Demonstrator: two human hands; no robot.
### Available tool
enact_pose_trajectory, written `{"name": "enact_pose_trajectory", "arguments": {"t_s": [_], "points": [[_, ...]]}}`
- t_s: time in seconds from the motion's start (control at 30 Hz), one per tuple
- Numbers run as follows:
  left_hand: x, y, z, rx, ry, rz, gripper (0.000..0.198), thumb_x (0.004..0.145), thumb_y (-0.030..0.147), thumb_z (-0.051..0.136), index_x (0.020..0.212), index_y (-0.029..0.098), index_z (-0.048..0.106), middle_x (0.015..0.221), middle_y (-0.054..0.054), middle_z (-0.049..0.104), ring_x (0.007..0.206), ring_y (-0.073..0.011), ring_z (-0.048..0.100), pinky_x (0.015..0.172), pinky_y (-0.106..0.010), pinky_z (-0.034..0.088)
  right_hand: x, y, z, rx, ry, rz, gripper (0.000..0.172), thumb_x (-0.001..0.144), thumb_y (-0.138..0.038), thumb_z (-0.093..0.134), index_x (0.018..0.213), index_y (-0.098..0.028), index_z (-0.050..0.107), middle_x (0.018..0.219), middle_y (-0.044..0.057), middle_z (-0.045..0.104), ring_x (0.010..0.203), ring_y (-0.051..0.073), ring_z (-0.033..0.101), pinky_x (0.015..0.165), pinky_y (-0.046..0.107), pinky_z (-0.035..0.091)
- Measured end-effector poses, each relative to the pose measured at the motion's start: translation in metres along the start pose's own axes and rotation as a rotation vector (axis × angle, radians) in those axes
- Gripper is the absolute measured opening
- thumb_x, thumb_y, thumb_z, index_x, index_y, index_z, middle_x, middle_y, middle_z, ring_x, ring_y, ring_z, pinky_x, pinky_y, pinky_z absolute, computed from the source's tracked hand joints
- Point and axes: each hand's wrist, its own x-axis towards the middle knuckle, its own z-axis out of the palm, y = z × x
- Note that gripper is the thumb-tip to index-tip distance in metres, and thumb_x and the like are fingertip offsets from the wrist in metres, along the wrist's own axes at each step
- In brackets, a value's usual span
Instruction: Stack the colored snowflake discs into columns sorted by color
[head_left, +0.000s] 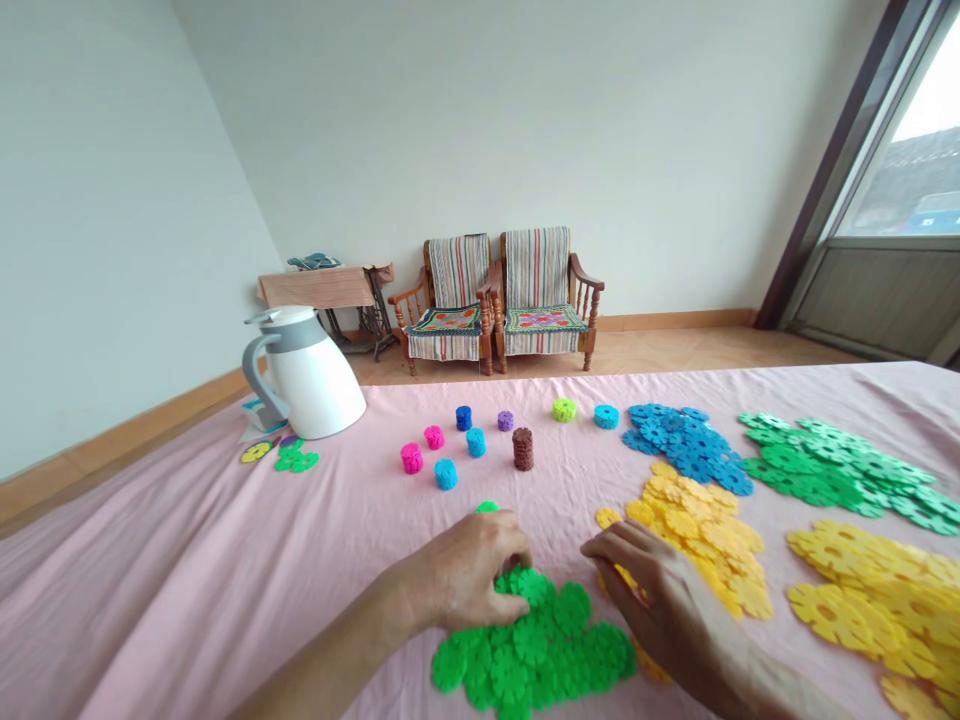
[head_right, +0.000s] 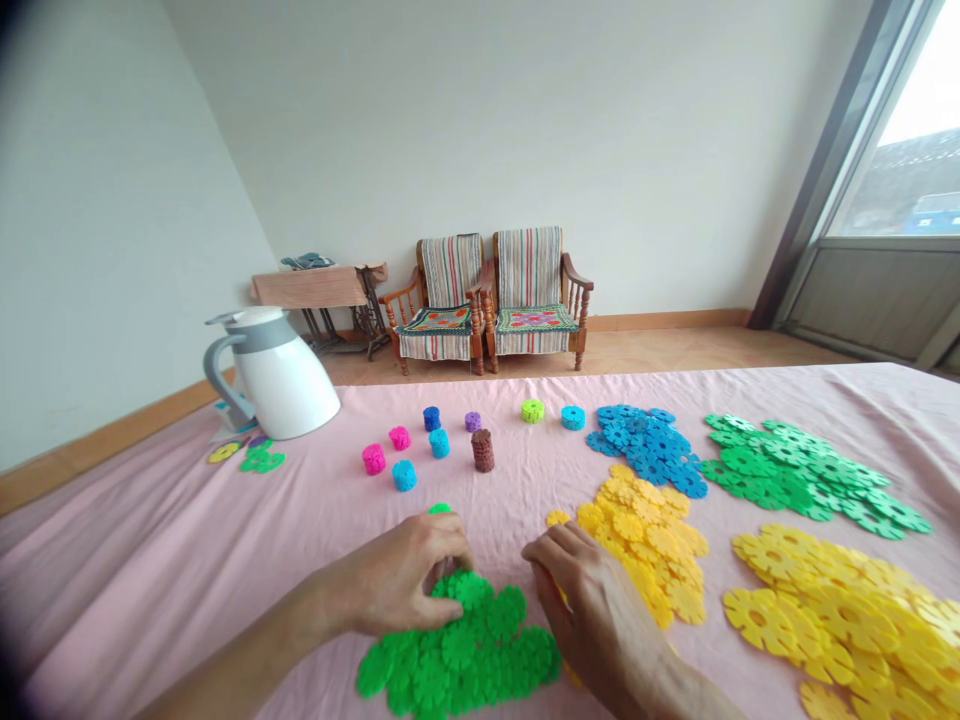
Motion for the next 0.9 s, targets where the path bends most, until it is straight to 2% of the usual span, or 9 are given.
{"name": "enact_pose_trajectory", "arguments": {"t_s": [0.17,0.33,0.43,0.53,0.7,0.9], "points": [[-0.003,-0.01,-0.007,-0.036,0.058,-0.039,0.019,0.065,0.015,0.066,0.084,0.017,0.063,0.076,0.001,0.057,0.071,-0.0142,0.054,0.064,-0.022,0.041,-0.001,0.001,0.0,-0.001,-0.005,0.001,0.025,0.096,-0.022,0.035,0.092,-0.021,0.06,0.085,0.005,0.059,0.078,0.017,0.057,0.068,0.032,0.045],[-0.006,-0.033,-0.021,-0.022,0.173,-0.134,0.018,0.066,0.017,0.062,0.084,0.017,0.064,0.079,0.0,0.057,0.068,-0.0132,0.054,0.061,-0.023,0.04,-0.002,0.001,0.001,-0.003,0.002,0.002,0.025,0.096,-0.022,0.035,0.093,-0.022,0.06,0.085,0.005,0.059,0.078,0.017,0.057,0.069,0.032,0.045],[-0.007,-0.049,-0.02,0.003,0.226,-0.184,0.017,0.066,0.018,0.063,0.083,0.018,0.065,0.077,0.0,0.058,0.068,-0.0134,0.054,0.062,-0.023,0.039,-0.002,0.0,0.001,-0.008,0.0,0.004,0.025,0.096,-0.022,0.035,0.093,-0.021,0.06,0.086,0.005,0.059,0.078,0.017,0.057,0.07,0.032,0.046],[-0.006,-0.06,-0.015,0.001,0.231,-0.207,0.016,0.067,0.019,0.063,0.083,0.018,0.066,0.078,0.0,0.059,0.067,-0.0132,0.054,0.062,-0.023,0.039,-0.002,0.0,0.001,-0.004,0.001,0.003,0.026,0.096,-0.022,0.034,0.094,-0.021,0.06,0.087,0.005,0.06,0.079,0.017,0.058,0.07,0.032,0.046],[-0.006,-0.061,-0.013,-0.001,0.226,-0.222,0.017,0.068,0.02,0.063,0.084,0.018,0.067,0.078,0.0,0.059,0.067,-0.0134,0.054,0.06,-0.023,0.039,-0.001,-0.001,-0.001,-0.002,-0.005,0.003,0.025,0.096,-0.022,0.035,0.093,-0.021,0.06,0.086,0.005,0.06,0.079,0.017,0.058,0.07,0.032,0.046],[-0.012,-0.058,-0.03,0.029,0.202,-0.245,0.017,0.069,0.02,0.061,0.084,0.017,0.066,0.075,0.0,0.058,0.067,-0.0142,0.053,0.059,-0.022,0.038,-0.001,-0.002,-0.001,-0.009,-0.008,0.008,0.026,0.095,-0.021,0.035,0.092,-0.02,0.061,0.086,0.005,0.061,0.079,0.017,0.058,0.07,0.032,0.047]]}}
